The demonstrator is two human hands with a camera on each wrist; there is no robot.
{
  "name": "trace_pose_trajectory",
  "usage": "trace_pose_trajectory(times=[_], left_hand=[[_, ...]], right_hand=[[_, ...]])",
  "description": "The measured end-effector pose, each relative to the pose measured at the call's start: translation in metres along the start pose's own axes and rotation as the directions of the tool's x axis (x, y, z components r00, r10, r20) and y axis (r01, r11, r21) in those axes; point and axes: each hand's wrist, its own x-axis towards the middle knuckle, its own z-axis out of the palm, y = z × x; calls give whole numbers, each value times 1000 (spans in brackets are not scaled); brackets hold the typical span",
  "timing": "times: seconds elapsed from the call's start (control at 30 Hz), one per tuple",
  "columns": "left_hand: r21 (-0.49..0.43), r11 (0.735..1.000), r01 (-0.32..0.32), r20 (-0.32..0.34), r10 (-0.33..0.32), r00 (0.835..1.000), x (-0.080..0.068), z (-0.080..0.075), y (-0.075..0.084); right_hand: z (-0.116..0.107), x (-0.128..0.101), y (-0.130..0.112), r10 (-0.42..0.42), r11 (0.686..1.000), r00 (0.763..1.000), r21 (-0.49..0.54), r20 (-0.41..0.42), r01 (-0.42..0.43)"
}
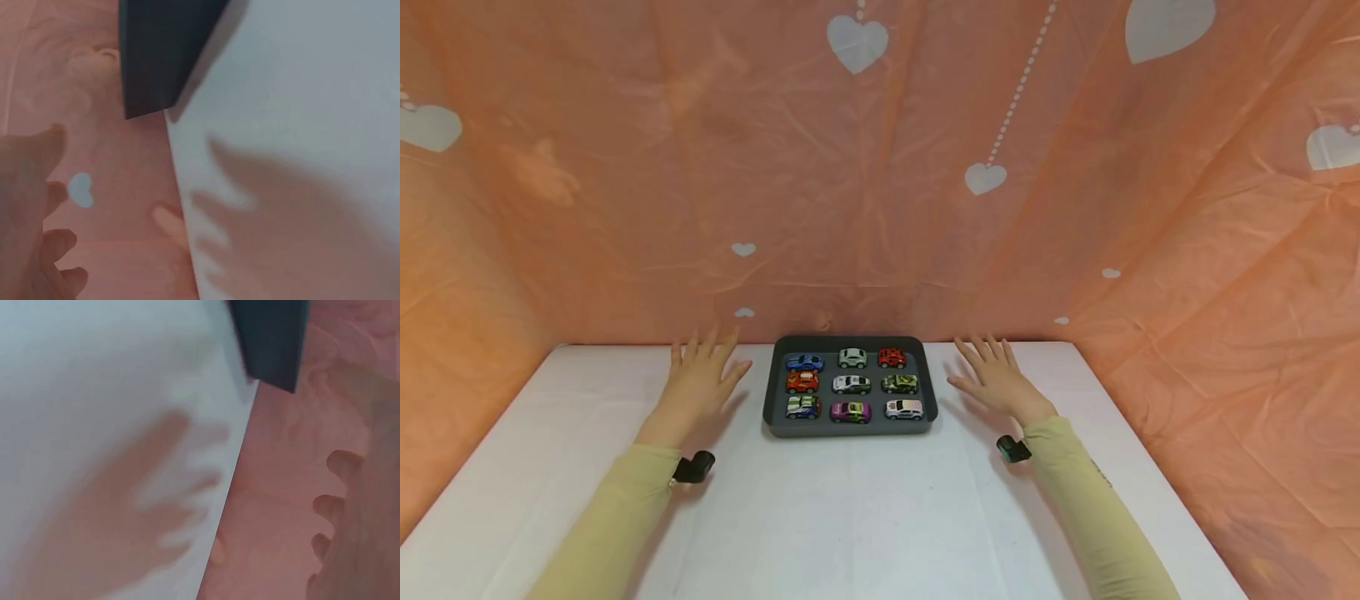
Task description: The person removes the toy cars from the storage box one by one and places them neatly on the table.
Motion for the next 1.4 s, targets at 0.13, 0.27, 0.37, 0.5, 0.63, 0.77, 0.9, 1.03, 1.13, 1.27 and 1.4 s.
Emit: trace_pose_trajectory(times=[0.13,0.27,0.37,0.5,0.63,0.77,0.9,1.03,1.13,1.27,1.4], left_hand=[[-98,995,-5,2,6,1000,3,-8,0],[-235,972,-10,2,11,1000,7,-17,0],[-334,943,-11,4,13,1000,9,-23,0],[-445,896,-2,0,3,1000,9,-28,1],[-564,825,31,19,-25,1000,8,-33,3],[-678,732,64,53,-39,998,6,-35,4],[-755,650,85,63,-56,996,7,-29,5],[-796,593,119,102,-62,993,7,-23,6],[-799,579,163,160,-57,985,7,-19,8],[-800,557,223,235,-51,971,7,-15,11],[-810,525,261,274,-54,960,8,-12,13]], right_hand=[[-2,4,2,-17,995,1000,98,-12,18],[-5,7,2,-58,981,996,179,-66,69],[-9,9,2,-103,968,989,219,-105,124],[-16,10,-1,-117,953,986,265,-121,146],[-23,12,-6,-98,933,985,332,-143,141],[-25,14,-14,-76,896,986,424,-148,132],[-26,18,-22,-59,826,987,547,-152,134],[-31,22,-32,-45,763,986,632,-158,136],[-36,25,-39,-28,739,990,664,-137,113],[-40,32,-48,-35,695,993,711,-117,108],[-43,41,-59,-68,647,990,749,-126,140]])
